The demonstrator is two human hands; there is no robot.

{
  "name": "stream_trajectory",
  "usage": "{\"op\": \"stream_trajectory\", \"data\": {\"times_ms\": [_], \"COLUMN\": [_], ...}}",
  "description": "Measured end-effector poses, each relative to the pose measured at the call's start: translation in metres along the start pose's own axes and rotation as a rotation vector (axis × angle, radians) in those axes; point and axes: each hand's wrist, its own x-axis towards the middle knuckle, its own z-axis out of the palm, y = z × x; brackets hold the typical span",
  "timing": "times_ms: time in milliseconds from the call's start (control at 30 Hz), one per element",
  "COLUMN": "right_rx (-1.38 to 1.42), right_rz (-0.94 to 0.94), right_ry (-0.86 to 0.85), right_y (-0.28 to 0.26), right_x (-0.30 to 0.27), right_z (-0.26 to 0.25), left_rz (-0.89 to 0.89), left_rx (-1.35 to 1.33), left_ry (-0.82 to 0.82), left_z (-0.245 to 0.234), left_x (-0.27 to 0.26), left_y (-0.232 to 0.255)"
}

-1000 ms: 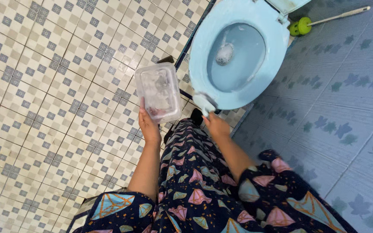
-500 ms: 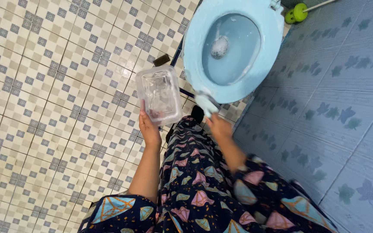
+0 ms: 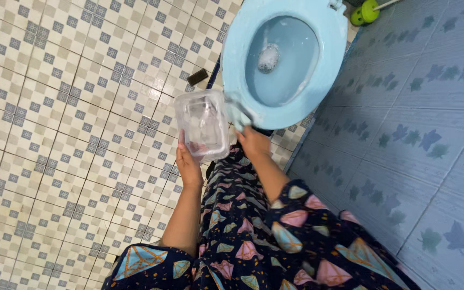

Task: The person scrubs the interior rim and bowl of a toilet using a brush and a container of water.

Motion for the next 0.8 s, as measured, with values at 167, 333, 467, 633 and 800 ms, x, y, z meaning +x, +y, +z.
{"op": "stream_trajectory", "data": {"times_ms": [167,333,467,633,800], "right_rx": [-0.230,-0.032,-0.018,0.030,0.085], "right_rz": [0.078,-0.005,0.055,0.094,0.249], "right_ry": [-0.130,-0.064,-0.140,-0.121,-0.200], "right_y": [0.057,0.023,-0.017,0.002,0.048], "right_x": [-0.053,-0.007,0.047,0.010,-0.046], "right_z": [-0.021,-0.004,0.017,-0.002,-0.049], "left_rz": [0.065,0.008,0.050,0.064,0.085], "left_rx": [0.029,0.080,0.113,0.138,0.121], "left_ry": [-0.050,-0.010,-0.004,0.001,-0.018], "left_z": [0.004,0.010,0.012,0.007,0.007], "left_x": [0.002,0.002,0.003,0.004,0.002], "left_y": [0.003,0.006,0.004,0.007,0.008]}}
